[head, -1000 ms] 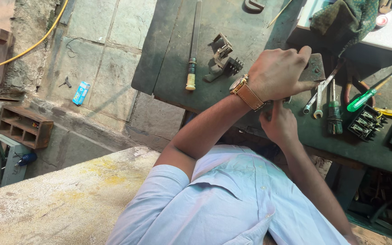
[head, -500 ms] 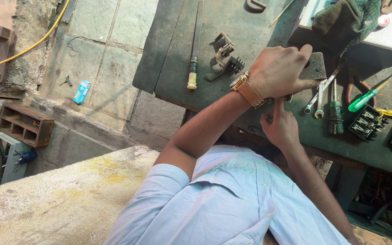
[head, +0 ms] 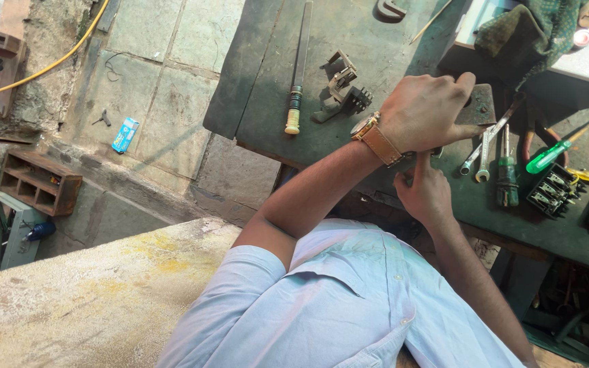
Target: The person uses a small metal file to scrape and clean the contacts inside a metal electrical box clamped in a vise. They then remove the box and handle a separate black electrical component, manipulating its internal wires and terminals with their fingers.
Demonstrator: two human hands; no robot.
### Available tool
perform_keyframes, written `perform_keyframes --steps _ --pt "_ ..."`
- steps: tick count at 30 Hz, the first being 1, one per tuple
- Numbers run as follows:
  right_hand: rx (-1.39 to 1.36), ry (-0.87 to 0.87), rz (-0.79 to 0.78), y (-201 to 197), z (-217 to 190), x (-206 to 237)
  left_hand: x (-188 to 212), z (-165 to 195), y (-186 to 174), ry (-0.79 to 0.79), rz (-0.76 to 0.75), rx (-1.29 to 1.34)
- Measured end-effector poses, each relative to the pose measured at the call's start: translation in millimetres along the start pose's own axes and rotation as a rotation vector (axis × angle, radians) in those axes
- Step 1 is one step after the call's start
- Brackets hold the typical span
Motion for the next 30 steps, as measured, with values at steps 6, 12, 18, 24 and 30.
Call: perform_keyframes --steps 6,12,18,24,30 --pt "-0.032 -0.038 0.014 -1.3 -2.7 0.2 -1.5 -2.3 -0.3 0.018 0.042 0.017" --pt "-0.024 -0.06 0.02 -1.0 -2.4 -2.0 -2.2 -2.8 1.5 0.012 0.045 0.005" --pt "-0.011 -0.02 -0.035 -7.3 -0.2 2.7 -2.7 -3.3 2.6 0.007 0.035 0.006" --pt "-0.04 -0.077 0.0 -1.3 -0.4 -4.8 -2.8 -2.8 4.3 0.001 0.047 0.0" --pt "-0.046 -0.048 -0.038 -7.8 0.6 -0.6 -4.6 -4.5 4.1 -0.006 -0.003 -0.007"
Point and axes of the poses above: each hand's wrist, its own x-axis away from the middle knuckle, its own y-axis out of the palm, z = x × y, the point moved 1 cm from there along -x, towards the middle knuckle, and after that the axes turned 7 degrees about y, right-handed, at the moved point
